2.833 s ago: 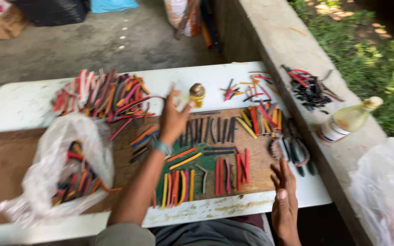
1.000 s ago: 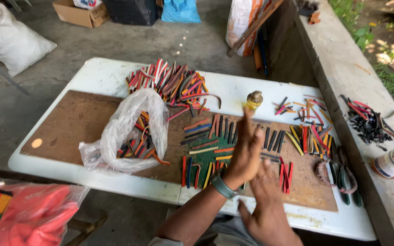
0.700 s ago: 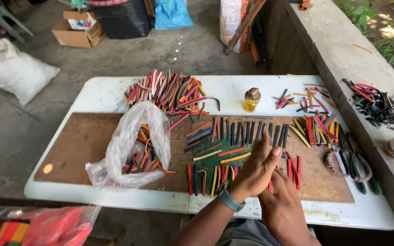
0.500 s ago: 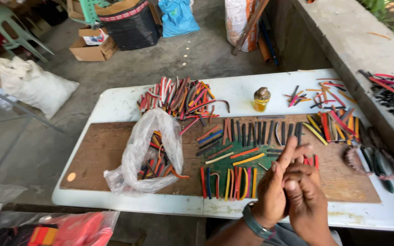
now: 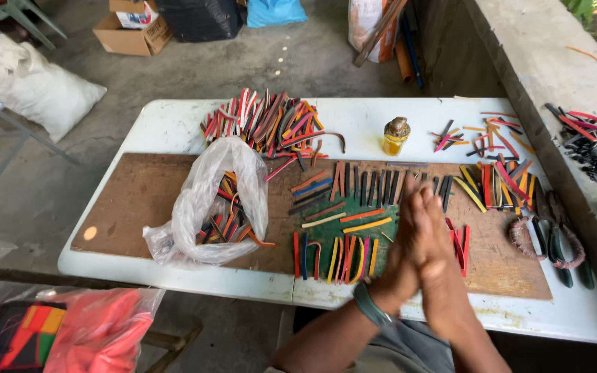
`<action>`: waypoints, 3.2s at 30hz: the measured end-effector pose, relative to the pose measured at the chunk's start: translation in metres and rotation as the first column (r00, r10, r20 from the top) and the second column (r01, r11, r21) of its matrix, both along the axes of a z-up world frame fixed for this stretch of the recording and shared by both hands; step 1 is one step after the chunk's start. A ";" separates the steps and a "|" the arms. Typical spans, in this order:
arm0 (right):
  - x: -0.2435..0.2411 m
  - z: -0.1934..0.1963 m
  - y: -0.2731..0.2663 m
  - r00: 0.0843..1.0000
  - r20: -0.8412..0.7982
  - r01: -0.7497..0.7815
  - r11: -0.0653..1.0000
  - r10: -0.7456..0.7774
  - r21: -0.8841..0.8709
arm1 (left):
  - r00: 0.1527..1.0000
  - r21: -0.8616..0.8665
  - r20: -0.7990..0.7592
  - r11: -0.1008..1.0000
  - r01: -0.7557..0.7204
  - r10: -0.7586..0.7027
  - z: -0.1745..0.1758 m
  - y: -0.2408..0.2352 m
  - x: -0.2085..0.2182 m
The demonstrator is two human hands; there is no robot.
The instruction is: The person repeatedly picks up small colored rubber strips from a table, rubs them between the fingers, and places them back down. The person also briefly handles a small jar and a plastic bag containing more strips. The task appears to be sorting or inspecting the strips by hand.
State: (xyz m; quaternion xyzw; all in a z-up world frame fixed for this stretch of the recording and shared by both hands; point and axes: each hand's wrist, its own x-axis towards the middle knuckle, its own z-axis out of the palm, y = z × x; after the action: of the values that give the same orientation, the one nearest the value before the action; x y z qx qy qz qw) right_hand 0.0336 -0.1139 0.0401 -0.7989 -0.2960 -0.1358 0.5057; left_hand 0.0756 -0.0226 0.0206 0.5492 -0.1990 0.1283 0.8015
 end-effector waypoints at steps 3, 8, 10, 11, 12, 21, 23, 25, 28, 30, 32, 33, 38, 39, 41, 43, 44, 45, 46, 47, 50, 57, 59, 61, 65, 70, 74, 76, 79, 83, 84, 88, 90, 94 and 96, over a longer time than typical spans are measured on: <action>-0.019 -0.006 0.005 0.991 0.115 0.087 0.975 -0.065 -0.202 | 0.999 -0.006 -0.044 1.000 0.013 -0.013 -0.009 0.017 0.033; 0.007 -0.017 0.002 0.896 0.354 0.418 0.783 -0.269 -0.461 | 0.968 0.426 0.092 0.869 -0.251 0.235 -0.023 0.004 0.017; 0.001 -0.029 -0.010 0.893 0.369 0.417 0.783 -0.258 -0.461 | 0.969 0.444 0.169 0.863 -0.239 0.182 -0.026 -0.002 0.018; -0.003 -0.036 -0.009 0.894 0.381 0.404 0.795 -0.238 -0.453 | 0.961 0.456 0.215 0.853 -0.255 0.172 -0.026 0.005 0.023; -0.014 -0.043 -0.008 0.900 0.368 0.404 0.759 -0.232 -0.510 | 0.971 0.460 0.149 0.856 -0.234 0.185 -0.029 0.011 0.027; 0.000 -0.044 -0.014 0.982 0.125 0.180 0.915 -0.143 -0.361 | 0.993 0.300 -0.090 0.953 -0.046 0.076 -0.055 0.003 0.016; -0.027 -0.044 -0.017 0.989 -0.146 -0.052 0.985 0.028 -0.163 | 0.978 -0.038 -0.164 0.992 0.123 -0.128 -0.042 0.015 0.033; -0.045 -0.046 -0.017 0.983 -0.123 -0.143 0.989 0.137 -0.041 | 0.701 -0.585 -0.134 0.627 0.514 -0.700 -0.029 0.023 0.041; -0.040 -0.043 -0.019 0.982 -0.137 -0.121 0.991 0.128 0.059 | 0.906 -0.333 0.023 0.851 0.405 -0.422 -0.026 0.006 0.021; -0.023 -0.034 -0.022 0.985 -0.156 -0.057 0.994 0.071 0.096 | 0.950 -0.293 -0.011 0.909 0.295 -0.312 -0.036 -0.022 -0.003; -0.001 -0.024 -0.025 0.986 -0.164 -0.002 0.992 0.023 0.128 | 0.986 -0.126 -0.004 0.978 0.164 -0.166 -0.050 -0.035 -0.025; 0.000 -0.022 -0.026 0.984 -0.173 -0.011 0.987 0.038 0.158 | 0.996 0.017 0.029 0.997 0.078 -0.079 -0.056 -0.040 -0.033; -0.031 -0.043 -0.004 0.906 -0.312 -0.155 0.908 0.288 0.389 | 0.984 -0.099 -0.082 0.984 0.150 -0.159 -0.039 -0.007 0.005; -0.038 -0.050 -0.006 0.939 -0.264 -0.145 0.949 0.221 0.279 | 0.986 -0.090 -0.069 0.985 0.146 -0.153 -0.034 -0.003 0.007; -0.045 -0.060 -0.013 0.985 -0.139 -0.096 0.994 0.103 0.054 | 0.989 -0.064 -0.032 0.988 0.139 -0.141 -0.024 -0.002 0.002; -0.029 -0.057 -0.023 0.996 -0.089 0.010 1.000 -0.011 -0.009 | 0.991 0.008 0.032 0.991 0.133 -0.133 -0.015 -0.013 -0.015; -0.016 -0.051 -0.028 0.996 -0.060 0.065 0.997 -0.067 -0.037 | 0.988 0.061 0.076 0.990 0.127 -0.132 -0.014 -0.021 -0.032; -0.006 -0.044 -0.033 0.994 -0.097 0.054 0.998 -0.052 0.020 | 0.986 0.105 0.112 0.989 0.109 -0.120 -0.016 -0.027 -0.045; 0.004 -0.037 -0.034 0.991 -0.133 0.045 0.996 -0.035 0.078 | 0.986 0.117 0.115 0.987 0.110 -0.124 -0.018 -0.030 -0.051; 0.007 -0.032 -0.033 0.986 -0.169 0.028 0.991 -0.005 0.135 | 0.987 0.127 0.115 0.987 0.101 -0.116 -0.021 -0.030 -0.056; -0.008 -0.024 -0.019 0.992 -0.129 -0.003 0.999 0.010 0.054 | 0.895 0.169 0.445 0.979 -0.110 0.024 -0.022 -0.014 -0.031; -0.025 -0.065 -0.016 0.954 0.188 0.295 0.830 -0.231 -0.473 | 0.995 0.781 0.047 0.618 -0.090 0.085 0.001 0.003 -0.013; -0.006 -0.065 -0.025 0.872 0.430 0.452 0.720 -0.234 -0.526 | 0.983 0.928 0.165 0.324 -0.183 0.082 0.012 -0.005 -0.021; -0.009 -0.066 -0.027 0.950 0.178 0.287 0.495 -0.256 -0.820 | 0.980 0.952 0.178 0.235 -0.195 0.092 0.017 0.000 -0.017; -0.053 -0.060 -0.021 0.996 -0.090 -0.035 0.987 0.022 -0.157 | 0.990 0.490 -0.036 0.861 0.135 -0.134 0.008 0.020 -0.002; -0.034 -0.040 -0.025 0.993 -0.115 -0.017 0.998 0.025 0.067 | 0.999 0.045 0.028 0.998 0.035 -0.037 -0.015 -0.018 -0.039; -0.030 -0.025 -0.022 0.990 -0.139 -0.018 1.000 0.020 0.018 | 0.997 0.037 -0.020 0.997 0.072 -0.072 -0.021 -0.016 -0.019; -0.048 -0.025 -0.014 0.984 -0.161 -0.089 0.995 0.082 -0.034 | 0.991 0.013 -0.083 0.994 0.105 -0.104 -0.021 0.000 0.010; -0.053 -0.037 -0.010 0.986 -0.164 -0.049 0.998 0.043 -0.034 | 0.998 0.063 -0.041 0.997 0.044 -0.041 -0.031 0.004 0.021; -0.008 -0.053 -0.021 0.962 -0.268 0.027 0.954 0.056 0.299 | 0.992 0.370 0.124 0.928 -0.037 -0.010 -0.041 -0.029 -0.020; 0.003 -0.055 -0.026 0.942 -0.320 0.049 0.907 0.097 0.417 | 0.986 0.470 0.165 0.880 -0.068 -0.012 -0.041 -0.033 -0.034; 0.033 -0.051 -0.051 0.676 -0.168 -0.039 0.261 0.718 0.964 | 0.961 0.558 0.194 0.828 0.056 -0.196 -0.031 -0.015 -0.067; 0.038 -0.046 -0.064 0.514 0.070 -0.004 -0.079 0.855 0.997 | 0.862 0.569 0.173 0.763 0.307 -0.476 -0.036 0.014 -0.073; 0.023 -0.054 -0.066 0.556 0.080 0.070 -0.142 0.827 0.987 | 0.952 0.475 -0.276 0.844 0.251 -0.128 -0.066 0.026 -0.081; 0.023 -0.054 -0.056 0.521 0.128 0.073 -0.194 0.844 0.978 | 0.995 0.557 0.083 0.826 -0.085 0.047 -0.072 0.016 -0.058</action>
State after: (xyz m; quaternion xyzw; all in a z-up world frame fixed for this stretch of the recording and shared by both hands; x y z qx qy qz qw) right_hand 0.0566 -0.1697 -0.0136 -0.0246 -0.1829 0.1717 0.9677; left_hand 0.0176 -0.0068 -0.0510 0.7619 -0.2348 0.1100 0.5935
